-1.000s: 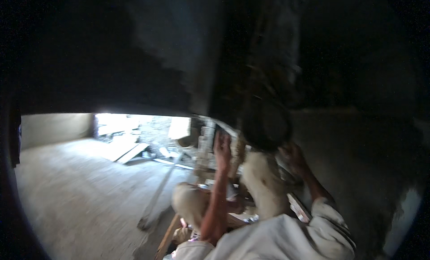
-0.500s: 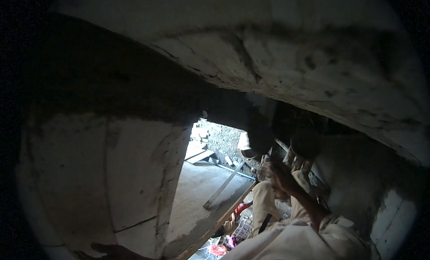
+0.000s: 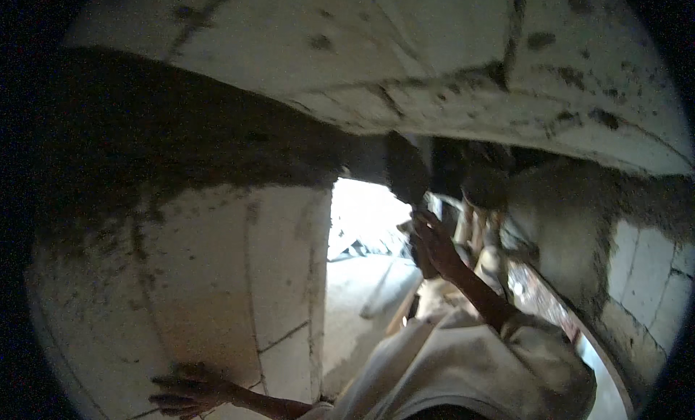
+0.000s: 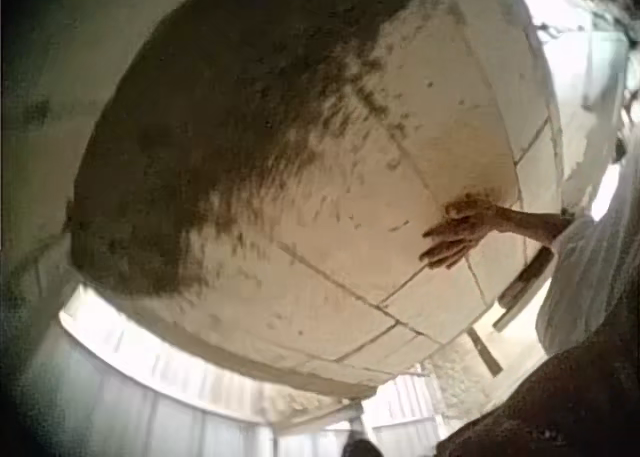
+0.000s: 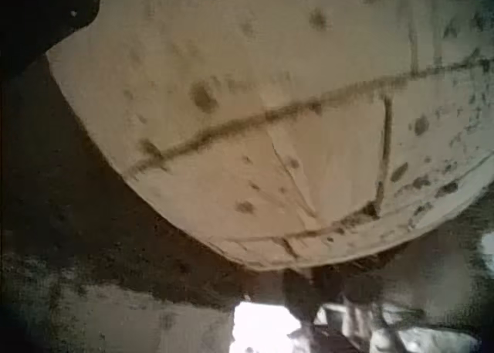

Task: The person applies and smooths mortar onto a wall joint using a trowel, then positions and presses a wooden board against the seam by hand.

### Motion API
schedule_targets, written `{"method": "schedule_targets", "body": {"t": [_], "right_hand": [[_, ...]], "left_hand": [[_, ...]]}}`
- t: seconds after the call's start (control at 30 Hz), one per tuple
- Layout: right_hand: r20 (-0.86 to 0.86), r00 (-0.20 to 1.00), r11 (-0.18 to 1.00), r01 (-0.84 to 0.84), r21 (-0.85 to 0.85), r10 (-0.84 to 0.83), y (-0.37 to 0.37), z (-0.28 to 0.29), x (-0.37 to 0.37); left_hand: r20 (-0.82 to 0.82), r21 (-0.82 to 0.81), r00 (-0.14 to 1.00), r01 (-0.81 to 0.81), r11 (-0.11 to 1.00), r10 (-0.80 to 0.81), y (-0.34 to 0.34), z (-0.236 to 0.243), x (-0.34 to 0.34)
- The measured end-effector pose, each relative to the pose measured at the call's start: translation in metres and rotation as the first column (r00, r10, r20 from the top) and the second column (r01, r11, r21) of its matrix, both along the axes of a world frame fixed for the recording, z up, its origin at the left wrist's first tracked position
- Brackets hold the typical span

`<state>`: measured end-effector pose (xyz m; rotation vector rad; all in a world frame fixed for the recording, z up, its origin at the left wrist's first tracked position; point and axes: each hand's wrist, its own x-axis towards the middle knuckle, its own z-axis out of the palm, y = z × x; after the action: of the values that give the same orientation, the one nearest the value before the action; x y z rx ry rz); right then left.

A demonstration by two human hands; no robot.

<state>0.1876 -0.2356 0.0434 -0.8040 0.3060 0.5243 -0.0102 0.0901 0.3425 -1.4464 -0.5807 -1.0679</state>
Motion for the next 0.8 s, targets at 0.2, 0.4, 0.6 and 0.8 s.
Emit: {"method": "schedule_targets", "body": {"t": [0.2,0.4,0.6,0.8], "right_hand": [[-0.043,0.995,0.996,-0.087,-0.008,0.086,-0.021,0.030,-0.017],[-0.004,0.887,0.869,-0.450,0.205,0.461,-0.011,0.082,-0.029],[0.225,0.871,0.864,-0.476,0.162,0.438,-0.022,0.164,-0.002],[0.741,0.604,0.943,0.310,0.121,-0.294,-0.104,0.317,0.031]], "left_hand": [[0.116,-0.157,0.993,0.033,0.987,-0.015,-0.012,-0.018,-0.001],[0.112,-0.221,0.985,0.155,0.963,-0.133,-0.024,-0.015,-0.023],[0.112,-0.304,0.977,0.208,0.930,-0.182,-0.024,-0.013,-0.025],[0.227,-0.268,0.941,0.307,0.913,-0.250,-0.002,-0.018,-0.047]]}}
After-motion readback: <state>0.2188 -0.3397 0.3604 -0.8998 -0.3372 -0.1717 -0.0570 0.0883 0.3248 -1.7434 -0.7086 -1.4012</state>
